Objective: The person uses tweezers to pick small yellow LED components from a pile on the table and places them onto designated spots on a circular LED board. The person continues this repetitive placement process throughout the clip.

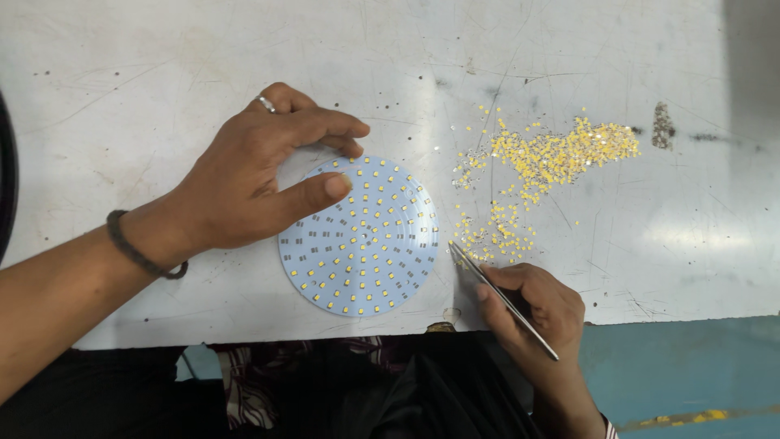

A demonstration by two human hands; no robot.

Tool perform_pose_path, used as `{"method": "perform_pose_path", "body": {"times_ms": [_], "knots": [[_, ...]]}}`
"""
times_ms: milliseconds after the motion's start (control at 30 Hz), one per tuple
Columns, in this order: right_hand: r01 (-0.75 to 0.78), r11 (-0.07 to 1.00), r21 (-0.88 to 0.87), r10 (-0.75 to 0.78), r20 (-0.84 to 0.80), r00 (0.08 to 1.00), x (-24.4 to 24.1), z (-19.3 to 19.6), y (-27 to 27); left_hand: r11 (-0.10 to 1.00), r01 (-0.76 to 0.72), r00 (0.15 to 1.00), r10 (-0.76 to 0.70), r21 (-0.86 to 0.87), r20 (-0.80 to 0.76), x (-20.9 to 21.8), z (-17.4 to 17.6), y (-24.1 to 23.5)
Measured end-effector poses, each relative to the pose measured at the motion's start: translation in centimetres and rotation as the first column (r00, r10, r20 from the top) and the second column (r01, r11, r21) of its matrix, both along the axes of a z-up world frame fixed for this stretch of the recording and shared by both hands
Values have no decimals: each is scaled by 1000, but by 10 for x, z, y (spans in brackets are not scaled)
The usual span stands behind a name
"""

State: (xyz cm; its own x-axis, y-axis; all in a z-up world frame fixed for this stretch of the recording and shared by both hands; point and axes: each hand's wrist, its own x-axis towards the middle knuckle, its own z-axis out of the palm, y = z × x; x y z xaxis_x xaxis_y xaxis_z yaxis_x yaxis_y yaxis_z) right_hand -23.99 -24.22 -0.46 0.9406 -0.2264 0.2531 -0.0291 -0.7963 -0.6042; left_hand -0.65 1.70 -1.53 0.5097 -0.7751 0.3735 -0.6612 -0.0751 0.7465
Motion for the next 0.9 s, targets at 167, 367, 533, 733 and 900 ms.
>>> {"method": "perform_pose_path", "body": {"times_ms": [167,367,533,733,900], "knots": [[-122,992,35,120,54,991,-6,1,10,999,5,1000,-5,-32,-14,-1,-6,1],[-262,962,-78,271,146,951,-8,-11,36,1000,-12,999,13,-22,47,-1,-7,2],[-253,963,-90,264,144,954,-6,-9,46,1000,-18,998,18,-13,60,-1,-8,1],[-244,964,-103,255,106,961,-5,-6,48,1000,-10,998,12,-21,64,0,-11,2],[-204,975,-88,214,129,968,-11,-6,37,1000,5,998,-3,-22,65,1,-5,1]]}}
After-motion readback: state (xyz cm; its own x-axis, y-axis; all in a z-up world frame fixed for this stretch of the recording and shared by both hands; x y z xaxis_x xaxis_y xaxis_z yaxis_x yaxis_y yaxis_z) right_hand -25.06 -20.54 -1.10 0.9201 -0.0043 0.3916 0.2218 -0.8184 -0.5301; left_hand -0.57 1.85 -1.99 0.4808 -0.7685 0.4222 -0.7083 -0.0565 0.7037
